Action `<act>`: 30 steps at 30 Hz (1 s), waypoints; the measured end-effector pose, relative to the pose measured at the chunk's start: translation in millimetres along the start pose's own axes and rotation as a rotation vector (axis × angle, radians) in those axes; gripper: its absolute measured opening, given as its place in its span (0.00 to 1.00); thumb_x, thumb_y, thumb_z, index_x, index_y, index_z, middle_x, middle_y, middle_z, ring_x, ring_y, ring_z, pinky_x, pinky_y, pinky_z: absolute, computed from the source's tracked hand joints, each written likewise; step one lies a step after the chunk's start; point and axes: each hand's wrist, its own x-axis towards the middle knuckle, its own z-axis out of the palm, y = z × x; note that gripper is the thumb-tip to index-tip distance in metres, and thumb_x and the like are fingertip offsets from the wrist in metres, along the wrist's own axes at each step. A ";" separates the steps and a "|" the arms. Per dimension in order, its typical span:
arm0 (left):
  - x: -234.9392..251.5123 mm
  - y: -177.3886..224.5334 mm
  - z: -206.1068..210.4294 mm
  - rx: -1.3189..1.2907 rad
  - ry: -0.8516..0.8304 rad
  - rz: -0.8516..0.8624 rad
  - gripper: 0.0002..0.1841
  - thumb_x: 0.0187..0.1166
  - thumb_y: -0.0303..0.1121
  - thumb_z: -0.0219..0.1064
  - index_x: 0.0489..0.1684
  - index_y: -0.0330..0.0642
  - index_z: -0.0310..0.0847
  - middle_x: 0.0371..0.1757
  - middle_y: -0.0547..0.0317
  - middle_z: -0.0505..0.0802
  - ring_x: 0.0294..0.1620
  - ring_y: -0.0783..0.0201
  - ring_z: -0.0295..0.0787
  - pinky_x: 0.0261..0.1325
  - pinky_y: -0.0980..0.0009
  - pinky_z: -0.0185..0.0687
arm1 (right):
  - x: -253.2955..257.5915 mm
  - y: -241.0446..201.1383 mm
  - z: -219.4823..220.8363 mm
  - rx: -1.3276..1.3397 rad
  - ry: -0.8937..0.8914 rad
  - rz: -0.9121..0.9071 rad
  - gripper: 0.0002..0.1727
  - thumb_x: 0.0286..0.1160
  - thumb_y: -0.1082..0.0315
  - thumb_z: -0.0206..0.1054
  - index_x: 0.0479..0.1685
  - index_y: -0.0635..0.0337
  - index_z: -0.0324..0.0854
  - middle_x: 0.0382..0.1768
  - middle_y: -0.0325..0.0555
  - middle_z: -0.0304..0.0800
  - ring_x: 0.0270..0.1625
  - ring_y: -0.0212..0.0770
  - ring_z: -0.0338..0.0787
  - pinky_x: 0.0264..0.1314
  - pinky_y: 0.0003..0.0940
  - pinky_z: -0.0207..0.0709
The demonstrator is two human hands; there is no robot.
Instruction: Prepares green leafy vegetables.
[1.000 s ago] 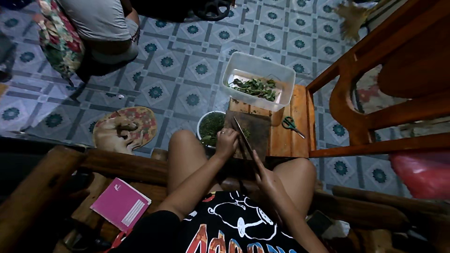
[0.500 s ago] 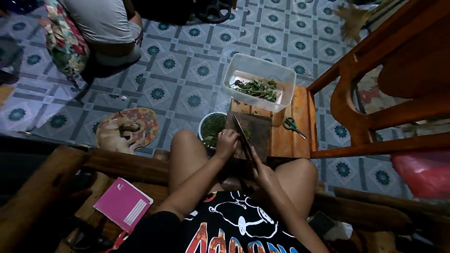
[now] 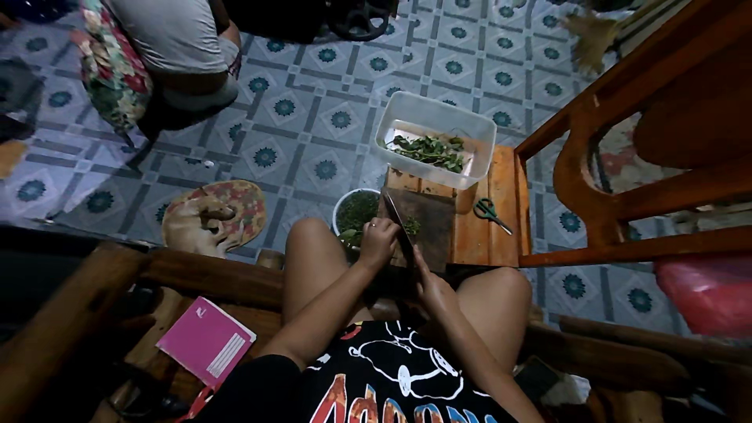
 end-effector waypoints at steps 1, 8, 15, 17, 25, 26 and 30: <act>0.2 0.4 0.1 0.008 0.006 0.007 0.10 0.74 0.26 0.72 0.50 0.41 0.93 0.56 0.45 0.94 0.64 0.41 0.87 0.68 0.39 0.77 | -0.8 4.0 -0.6 0.017 0.003 -0.008 0.41 0.91 0.68 0.50 0.98 0.37 0.30 0.64 0.63 0.88 0.65 0.63 0.89 0.68 0.61 0.78; 10.4 11.3 5.9 -0.008 -0.034 0.042 0.10 0.77 0.29 0.70 0.51 0.39 0.92 0.54 0.44 0.94 0.62 0.42 0.89 0.67 0.41 0.77 | -23.4 21.6 -3.2 0.101 0.082 -0.046 0.39 0.92 0.68 0.47 0.98 0.40 0.32 0.61 0.65 0.89 0.61 0.64 0.90 0.67 0.61 0.78; 11.4 13.0 12.3 -0.028 -0.020 0.064 0.08 0.74 0.25 0.71 0.47 0.37 0.92 0.52 0.43 0.94 0.60 0.41 0.89 0.66 0.41 0.79 | -37.0 15.0 -6.5 0.019 0.036 0.031 0.42 0.90 0.70 0.50 0.98 0.35 0.30 0.58 0.63 0.90 0.57 0.63 0.91 0.62 0.59 0.81; 10.7 12.0 12.5 -0.028 -0.020 0.061 0.08 0.75 0.26 0.70 0.47 0.37 0.92 0.53 0.43 0.94 0.60 0.41 0.89 0.66 0.42 0.79 | -28.4 10.8 -3.5 -0.010 0.015 0.056 0.44 0.89 0.70 0.51 0.98 0.35 0.28 0.59 0.63 0.89 0.59 0.63 0.91 0.63 0.59 0.81; 5.5 7.8 14.9 -0.026 0.033 0.081 0.09 0.74 0.26 0.72 0.49 0.39 0.93 0.53 0.43 0.93 0.59 0.41 0.89 0.64 0.40 0.79 | -13.1 15.6 -9.0 0.081 0.039 -0.018 0.40 0.91 0.69 0.48 0.98 0.39 0.31 0.63 0.65 0.88 0.63 0.64 0.89 0.69 0.60 0.77; 5.1 8.5 12.7 -0.039 0.013 0.063 0.10 0.74 0.26 0.72 0.50 0.39 0.93 0.54 0.42 0.93 0.60 0.40 0.88 0.65 0.39 0.78 | -17.1 16.1 -10.6 0.086 0.046 -0.025 0.40 0.91 0.69 0.48 0.98 0.40 0.31 0.63 0.65 0.88 0.63 0.64 0.89 0.69 0.60 0.77; 5.8 9.3 11.7 -0.041 -0.009 0.037 0.09 0.75 0.27 0.71 0.49 0.38 0.92 0.54 0.42 0.93 0.61 0.40 0.88 0.66 0.39 0.77 | -37.0 13.1 -11.1 0.055 0.049 -0.012 0.40 0.92 0.68 0.48 0.98 0.37 0.31 0.60 0.63 0.89 0.59 0.63 0.91 0.65 0.59 0.79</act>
